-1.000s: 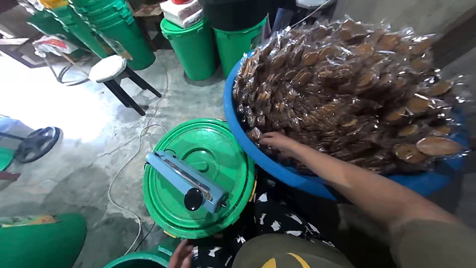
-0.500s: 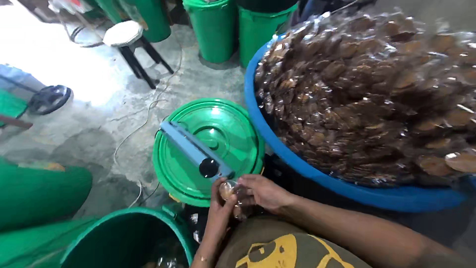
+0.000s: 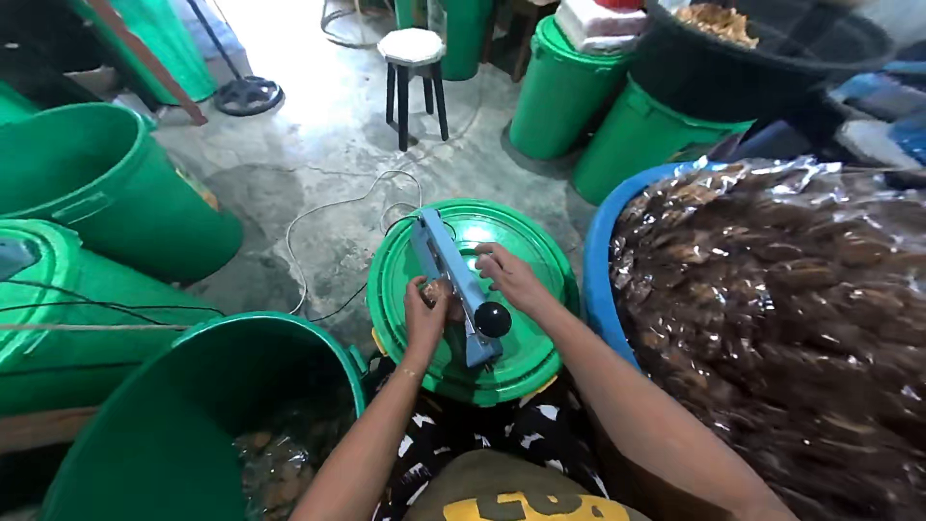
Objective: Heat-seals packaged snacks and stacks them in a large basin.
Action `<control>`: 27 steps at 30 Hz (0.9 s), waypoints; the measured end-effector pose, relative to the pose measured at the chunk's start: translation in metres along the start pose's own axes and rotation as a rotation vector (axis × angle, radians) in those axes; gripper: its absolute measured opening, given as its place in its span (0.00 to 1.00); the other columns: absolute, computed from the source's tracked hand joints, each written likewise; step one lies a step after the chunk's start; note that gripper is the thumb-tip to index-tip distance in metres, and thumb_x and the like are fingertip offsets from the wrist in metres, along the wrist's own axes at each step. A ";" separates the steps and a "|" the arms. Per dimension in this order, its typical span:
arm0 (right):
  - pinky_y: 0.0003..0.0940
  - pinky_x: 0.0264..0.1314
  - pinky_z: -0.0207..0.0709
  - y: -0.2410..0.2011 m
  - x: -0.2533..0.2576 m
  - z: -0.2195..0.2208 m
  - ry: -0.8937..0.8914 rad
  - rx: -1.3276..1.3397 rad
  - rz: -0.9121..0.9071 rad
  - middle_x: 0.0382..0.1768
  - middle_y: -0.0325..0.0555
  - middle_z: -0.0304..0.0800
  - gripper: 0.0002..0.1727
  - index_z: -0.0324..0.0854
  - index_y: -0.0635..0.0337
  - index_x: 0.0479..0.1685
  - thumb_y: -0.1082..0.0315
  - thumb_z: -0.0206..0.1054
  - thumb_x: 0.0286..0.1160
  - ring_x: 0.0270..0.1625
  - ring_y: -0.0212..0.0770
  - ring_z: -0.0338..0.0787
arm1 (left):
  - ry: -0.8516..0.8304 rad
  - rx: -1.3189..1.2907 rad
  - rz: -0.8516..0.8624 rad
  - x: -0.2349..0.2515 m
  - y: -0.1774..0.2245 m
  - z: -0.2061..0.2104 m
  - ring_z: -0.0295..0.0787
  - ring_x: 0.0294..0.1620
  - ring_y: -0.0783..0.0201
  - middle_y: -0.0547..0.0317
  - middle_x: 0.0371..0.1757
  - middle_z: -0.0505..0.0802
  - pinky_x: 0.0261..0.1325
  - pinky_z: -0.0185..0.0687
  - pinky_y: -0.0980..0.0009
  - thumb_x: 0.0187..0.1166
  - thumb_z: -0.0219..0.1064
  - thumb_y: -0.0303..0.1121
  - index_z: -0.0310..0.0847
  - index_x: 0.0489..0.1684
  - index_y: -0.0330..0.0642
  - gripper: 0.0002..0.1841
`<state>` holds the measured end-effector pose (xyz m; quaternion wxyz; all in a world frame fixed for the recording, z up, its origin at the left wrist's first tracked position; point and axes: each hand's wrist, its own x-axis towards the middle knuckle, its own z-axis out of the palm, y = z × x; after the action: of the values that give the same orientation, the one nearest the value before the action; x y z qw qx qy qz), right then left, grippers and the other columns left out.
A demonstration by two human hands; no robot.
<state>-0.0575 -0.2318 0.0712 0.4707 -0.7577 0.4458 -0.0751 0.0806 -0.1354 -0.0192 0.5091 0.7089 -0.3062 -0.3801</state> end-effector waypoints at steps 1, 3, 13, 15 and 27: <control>0.53 0.79 0.72 -0.013 -0.011 -0.003 -0.095 -0.079 -0.033 0.77 0.66 0.77 0.28 0.64 0.67 0.86 0.58 0.50 0.95 0.77 0.58 0.80 | 0.017 0.012 0.001 0.007 0.002 -0.002 0.81 0.68 0.42 0.26 0.72 0.77 0.68 0.80 0.50 0.82 0.67 0.36 0.58 0.83 0.29 0.34; 0.59 0.86 0.62 -0.029 -0.029 0.010 -0.254 -0.342 -0.002 0.90 0.67 0.55 0.38 0.48 0.61 0.95 0.53 0.55 0.91 0.88 0.64 0.64 | 0.027 0.045 -0.010 0.017 0.005 -0.006 0.79 0.70 0.39 0.24 0.74 0.75 0.70 0.78 0.49 0.83 0.66 0.37 0.59 0.83 0.29 0.33; 0.52 0.75 0.77 0.032 -0.044 0.072 0.226 -0.297 -0.279 0.84 0.66 0.68 0.30 0.76 0.58 0.80 0.58 0.62 0.78 0.80 0.62 0.77 | 0.053 -0.162 -0.183 0.020 -0.016 -0.022 0.87 0.49 0.55 0.35 0.65 0.81 0.50 0.85 0.58 0.94 0.49 0.38 0.45 0.90 0.38 0.29; 0.52 0.77 0.76 0.034 -0.044 0.069 0.226 -0.267 -0.281 0.85 0.67 0.67 0.30 0.76 0.59 0.80 0.59 0.65 0.77 0.82 0.63 0.76 | 0.099 -0.235 -0.183 0.019 -0.012 -0.019 0.84 0.42 0.62 0.43 0.59 0.80 0.44 0.83 0.65 0.94 0.46 0.38 0.50 0.87 0.37 0.26; 0.57 0.82 0.69 0.039 -0.040 0.066 0.327 -0.310 -0.598 0.79 0.66 0.76 0.21 0.88 0.63 0.64 0.63 0.69 0.75 0.83 0.65 0.74 | -0.071 0.068 0.002 0.017 0.016 -0.001 0.85 0.41 0.69 0.49 0.46 0.87 0.50 0.84 0.68 0.89 0.58 0.40 0.71 0.69 0.26 0.23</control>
<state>-0.0692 -0.1658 0.0170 0.2303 -0.8947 0.2803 -0.2605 0.0901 -0.1535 -0.0075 0.4738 0.7117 -0.3374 -0.3939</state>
